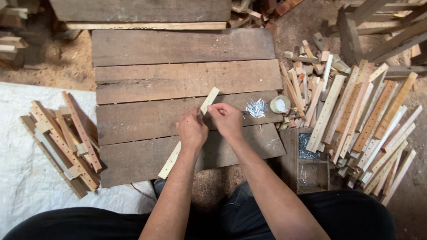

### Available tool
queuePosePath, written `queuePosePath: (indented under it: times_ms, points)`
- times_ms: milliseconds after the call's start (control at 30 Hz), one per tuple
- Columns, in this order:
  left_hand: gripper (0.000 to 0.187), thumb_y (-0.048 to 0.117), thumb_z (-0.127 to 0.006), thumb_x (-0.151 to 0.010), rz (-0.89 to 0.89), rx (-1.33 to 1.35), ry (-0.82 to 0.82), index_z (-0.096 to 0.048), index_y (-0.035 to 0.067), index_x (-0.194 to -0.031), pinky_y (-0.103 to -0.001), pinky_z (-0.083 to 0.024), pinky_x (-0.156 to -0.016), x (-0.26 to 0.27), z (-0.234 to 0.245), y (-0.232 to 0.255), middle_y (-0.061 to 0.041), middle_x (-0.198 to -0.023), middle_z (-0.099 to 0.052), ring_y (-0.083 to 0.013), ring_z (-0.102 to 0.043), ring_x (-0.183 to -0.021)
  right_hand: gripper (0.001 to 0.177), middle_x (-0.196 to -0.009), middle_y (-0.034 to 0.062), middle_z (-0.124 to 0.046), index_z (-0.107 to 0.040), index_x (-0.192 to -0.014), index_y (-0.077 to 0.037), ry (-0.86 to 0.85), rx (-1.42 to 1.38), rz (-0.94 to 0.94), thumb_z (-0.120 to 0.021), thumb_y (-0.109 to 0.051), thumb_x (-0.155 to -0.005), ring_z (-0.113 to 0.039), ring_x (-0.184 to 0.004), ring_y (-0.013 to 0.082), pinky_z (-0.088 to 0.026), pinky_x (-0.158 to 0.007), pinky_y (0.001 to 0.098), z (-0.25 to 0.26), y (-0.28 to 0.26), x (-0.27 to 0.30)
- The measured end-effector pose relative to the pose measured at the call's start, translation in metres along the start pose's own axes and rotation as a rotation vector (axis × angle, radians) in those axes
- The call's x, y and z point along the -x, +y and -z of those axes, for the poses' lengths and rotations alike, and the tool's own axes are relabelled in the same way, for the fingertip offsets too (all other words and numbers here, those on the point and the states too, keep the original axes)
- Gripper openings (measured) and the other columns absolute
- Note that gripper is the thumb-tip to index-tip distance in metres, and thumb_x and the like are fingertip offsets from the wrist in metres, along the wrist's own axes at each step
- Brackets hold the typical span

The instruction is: Assembling wooden slats by applying glue and hammering nails into joints

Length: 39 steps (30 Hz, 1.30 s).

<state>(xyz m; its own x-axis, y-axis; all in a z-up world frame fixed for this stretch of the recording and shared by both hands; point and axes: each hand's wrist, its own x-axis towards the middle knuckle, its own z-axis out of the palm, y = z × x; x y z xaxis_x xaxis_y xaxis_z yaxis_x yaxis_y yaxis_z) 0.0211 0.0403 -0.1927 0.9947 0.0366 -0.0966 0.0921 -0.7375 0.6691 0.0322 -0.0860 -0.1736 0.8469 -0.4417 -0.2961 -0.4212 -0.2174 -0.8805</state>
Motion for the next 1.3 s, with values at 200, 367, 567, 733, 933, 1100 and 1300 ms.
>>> queuePosePath:
  times_ms: [200,367,567,733,933,1100,1300]
  points:
    - [0.045,0.013,-0.072,-0.082,-0.140,-0.165,0.335,-0.068,0.012,-0.127,-0.050,-0.042,-0.100,0.004,0.005,0.034,-0.012,-0.121,-0.064,-0.0374,-0.057,-0.117,0.020,-0.090,0.0017,-0.079,-0.082,-0.096,-0.023,0.267,0.250,-0.073,-0.084,-0.033,-0.078,-0.075,-0.082,0.0193,-0.061,-0.069,0.0345,0.125,0.064,-0.033]
    - [0.041,0.006,-0.071,-0.084,-0.291,0.049,0.218,-0.069,0.008,-0.125,-0.048,-0.046,-0.095,0.016,-0.010,0.085,-0.013,-0.112,-0.064,-0.0357,-0.060,-0.108,0.021,-0.096,0.0008,-0.079,-0.081,-0.101,-0.029,0.293,0.368,-0.098,-0.083,-0.033,-0.081,-0.074,-0.096,0.0215,-0.060,-0.084,0.0356,0.146,0.114,-0.053]
    - [0.032,0.011,-0.070,-0.085,-0.338,0.123,0.077,-0.071,0.008,-0.117,-0.048,-0.051,-0.089,0.037,-0.046,0.095,-0.011,-0.105,-0.067,-0.0355,-0.065,-0.101,0.025,-0.095,-0.0010,-0.078,-0.079,-0.102,-0.038,0.199,0.461,-0.084,-0.082,-0.047,-0.079,-0.073,-0.101,0.0234,-0.060,-0.090,0.0373,0.129,0.089,-0.057]
    - [0.031,0.009,-0.070,-0.085,-0.334,0.175,0.038,-0.072,0.008,-0.115,-0.049,-0.052,-0.087,0.036,-0.049,0.091,-0.012,-0.101,-0.069,-0.0366,-0.066,-0.099,0.016,-0.096,-0.0017,-0.079,-0.080,-0.098,-0.035,0.127,0.499,-0.074,-0.076,-0.042,-0.084,-0.073,-0.101,0.0282,-0.060,-0.088,0.0427,0.126,0.098,-0.063]
    - [0.030,0.005,-0.070,-0.083,-0.303,0.260,0.079,-0.074,0.005,-0.113,-0.047,-0.055,-0.087,0.030,-0.053,0.083,-0.015,-0.094,-0.071,-0.0392,-0.069,-0.095,0.010,-0.080,-0.0023,-0.076,-0.079,-0.093,-0.026,0.108,0.262,-0.041,-0.072,-0.032,-0.088,-0.073,-0.082,0.0177,-0.056,-0.077,0.0362,0.134,0.084,-0.050]
    - [0.030,0.007,-0.071,-0.084,-0.258,0.310,0.095,-0.074,0.009,-0.113,-0.045,-0.056,-0.088,0.027,-0.061,0.074,-0.012,-0.092,-0.071,-0.0363,-0.070,-0.095,0.013,-0.076,0.0047,-0.076,-0.079,-0.097,-0.011,0.135,-0.055,-0.056,-0.073,-0.017,-0.087,-0.071,-0.065,0.0093,-0.056,-0.064,0.0225,0.138,0.055,-0.033]
    - [0.030,0.008,-0.070,-0.086,-0.199,0.346,0.069,-0.074,0.010,-0.116,-0.043,-0.058,-0.087,0.024,-0.057,0.069,-0.012,-0.092,-0.071,-0.0337,-0.070,-0.094,0.026,-0.091,0.0126,-0.069,-0.069,-0.118,0.008,0.123,-0.289,-0.072,-0.065,-0.002,-0.094,-0.069,-0.071,0.0094,-0.061,-0.068,0.0204,0.140,0.039,-0.021]
